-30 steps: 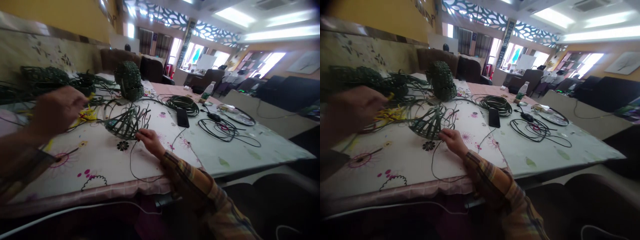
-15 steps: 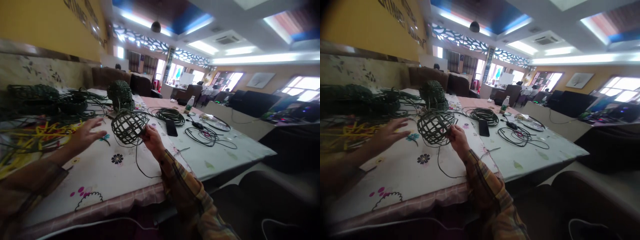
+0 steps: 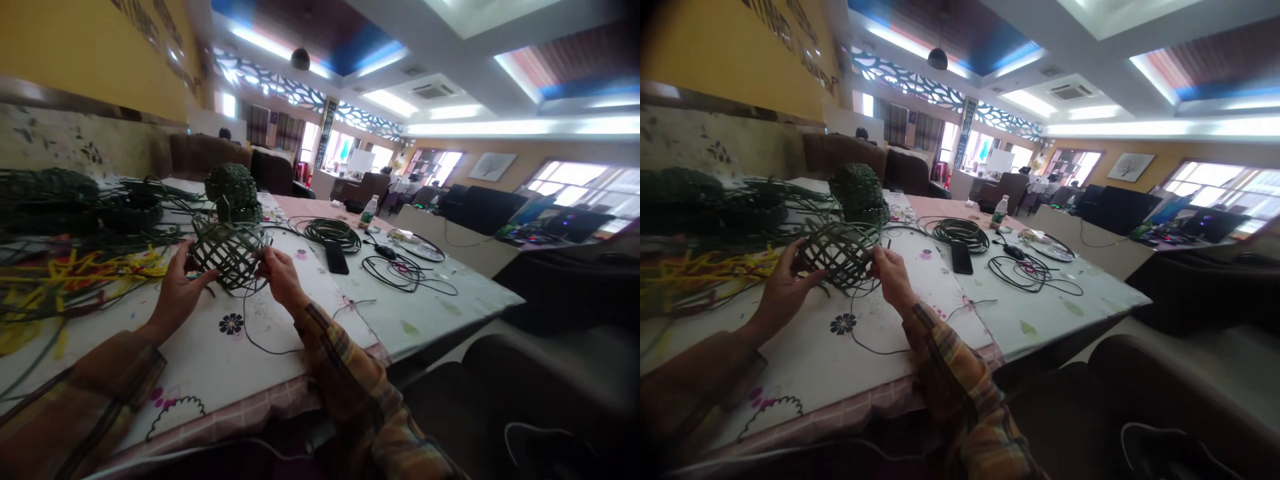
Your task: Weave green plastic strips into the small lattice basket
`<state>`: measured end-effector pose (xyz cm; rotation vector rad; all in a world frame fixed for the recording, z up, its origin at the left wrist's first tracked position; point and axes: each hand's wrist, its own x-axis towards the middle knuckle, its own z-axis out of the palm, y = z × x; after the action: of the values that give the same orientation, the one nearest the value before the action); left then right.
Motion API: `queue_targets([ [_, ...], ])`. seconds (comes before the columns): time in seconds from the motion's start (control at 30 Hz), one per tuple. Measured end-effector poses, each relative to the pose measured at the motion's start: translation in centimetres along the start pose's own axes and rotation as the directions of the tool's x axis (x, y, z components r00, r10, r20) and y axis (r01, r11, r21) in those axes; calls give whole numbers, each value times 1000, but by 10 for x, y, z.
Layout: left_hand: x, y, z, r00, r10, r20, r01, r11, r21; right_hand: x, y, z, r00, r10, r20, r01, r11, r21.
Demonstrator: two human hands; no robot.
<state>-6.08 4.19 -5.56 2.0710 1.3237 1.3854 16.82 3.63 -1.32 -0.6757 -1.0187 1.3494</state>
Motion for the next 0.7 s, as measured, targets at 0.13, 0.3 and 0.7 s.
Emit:
queue_targets([
  [0.13, -3, 18, 10, 973, -130, -188, 104, 985, -141, -5, 0, -8, 993, -56, 100, 61, 997, -54],
  [0.3, -11, 26, 14, 982, -158, -105, 138, 975, -175, -5, -4, -14, 983, -70, 169, 91, 989, -118],
  [0.7, -12, 22, 12, 992, -91, -86, 88, 995, -45, 1, -9, -31, 942, -222, 251, 303, 884, -355],
])
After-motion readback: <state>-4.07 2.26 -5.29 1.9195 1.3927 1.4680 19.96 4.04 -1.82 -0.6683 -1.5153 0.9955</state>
